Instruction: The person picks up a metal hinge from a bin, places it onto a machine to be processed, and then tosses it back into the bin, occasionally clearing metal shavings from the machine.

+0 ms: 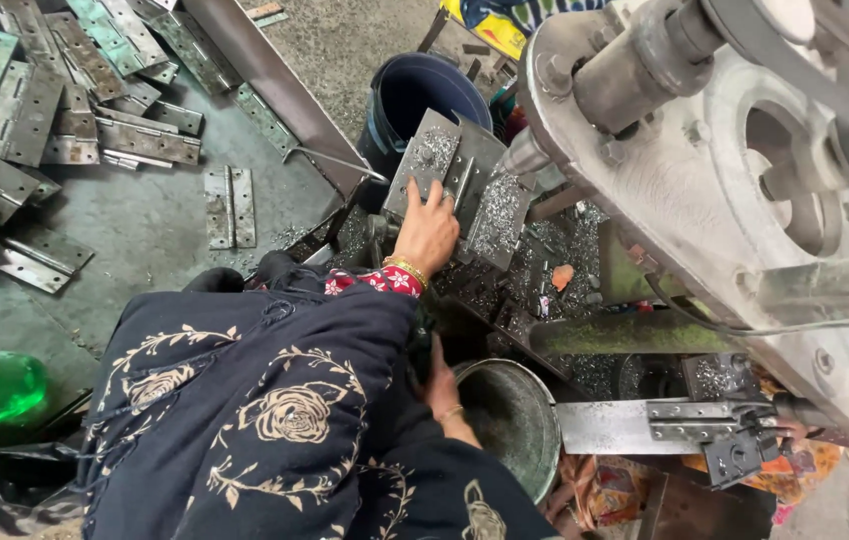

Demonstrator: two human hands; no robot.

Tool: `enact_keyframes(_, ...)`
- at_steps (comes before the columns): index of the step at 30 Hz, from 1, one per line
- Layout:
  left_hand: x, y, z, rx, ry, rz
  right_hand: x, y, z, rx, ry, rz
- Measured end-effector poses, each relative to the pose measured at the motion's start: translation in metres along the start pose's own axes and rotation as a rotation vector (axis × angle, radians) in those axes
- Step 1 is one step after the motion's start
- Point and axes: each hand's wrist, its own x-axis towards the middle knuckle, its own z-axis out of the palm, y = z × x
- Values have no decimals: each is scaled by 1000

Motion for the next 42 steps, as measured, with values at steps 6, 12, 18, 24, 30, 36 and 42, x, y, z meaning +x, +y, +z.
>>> enact_keyframes(6, -7, -4, -1, 32, 62, -12, -1, 1, 9, 100, 111, -127)
enact_keyframes(12, 9, 2, 17, -11, -10, -19, -2, -26, -59, 59, 27, -184)
enact_keyframes(18, 35, 1, 27, 16, 30, -35, 6, -2, -35, 65, -50, -141)
enact_keyframes(24, 23, 0, 20, -9, 32, -34, 16, 45, 40, 118, 69, -159)
enact_keyframes(30, 1, 7, 14, 13, 12, -9, 9, 25, 13, 84, 30, -125)
enact_keyframes(36, 19, 4, 16, 60, -67, -26, 0, -36, -74, 81, -32, -118)
enact_keyframes(42, 35, 2, 3, 133, -157, -46, 3, -10, -38, 54, -40, -111)
